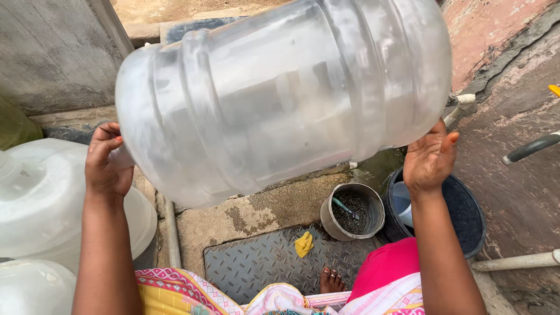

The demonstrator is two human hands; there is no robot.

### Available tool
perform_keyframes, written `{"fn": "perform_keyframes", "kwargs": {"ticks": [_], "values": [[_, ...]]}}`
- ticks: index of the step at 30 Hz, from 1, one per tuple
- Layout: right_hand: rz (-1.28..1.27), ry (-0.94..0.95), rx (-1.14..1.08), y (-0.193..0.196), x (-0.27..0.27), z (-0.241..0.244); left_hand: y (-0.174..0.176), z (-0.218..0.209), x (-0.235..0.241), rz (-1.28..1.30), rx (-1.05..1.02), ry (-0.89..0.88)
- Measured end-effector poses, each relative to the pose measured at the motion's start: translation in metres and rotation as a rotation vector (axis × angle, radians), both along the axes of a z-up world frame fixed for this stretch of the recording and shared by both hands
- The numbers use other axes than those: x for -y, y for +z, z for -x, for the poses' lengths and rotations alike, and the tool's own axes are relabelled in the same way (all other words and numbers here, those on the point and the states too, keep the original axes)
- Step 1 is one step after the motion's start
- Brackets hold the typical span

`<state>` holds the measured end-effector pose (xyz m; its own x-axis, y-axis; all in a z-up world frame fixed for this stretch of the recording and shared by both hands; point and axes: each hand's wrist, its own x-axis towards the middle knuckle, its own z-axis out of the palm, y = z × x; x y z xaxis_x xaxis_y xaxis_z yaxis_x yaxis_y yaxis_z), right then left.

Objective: The person holds a large transparent water dispenser and shakes it to dislodge debris. They pour out the dirty water and rinse the dispenser by filling it with water from a tap using a jug, then shaking and pouring it out again.

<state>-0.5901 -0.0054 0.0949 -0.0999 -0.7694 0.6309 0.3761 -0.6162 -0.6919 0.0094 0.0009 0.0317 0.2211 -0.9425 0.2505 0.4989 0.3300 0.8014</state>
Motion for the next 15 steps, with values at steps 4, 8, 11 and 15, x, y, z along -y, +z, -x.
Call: {"fn": "perform_keyframes", "kwargs": {"ticks": [4, 8, 11, 15], "values": [[-0.048, -0.139, -0.135, -0.026, 0.017, -0.007, -0.026, 0.023, 0.011, -0.038, -0.078, 0.131], [-0.168, -0.193, -0.146, -0.071, 0.042, 0.008, -0.032, 0.016, 0.020, -0.032, -0.058, 0.093], [-0.293, -0.231, -0.112, -0.096, 0.052, 0.024, -0.029, 0.010, 0.024, -0.295, 0.110, 0.109], [-0.476, -0.377, -0.611, -0.112, 0.055, 0.034, -0.033, 0.002, 0.022, -0.850, 0.462, 0.016]]}}
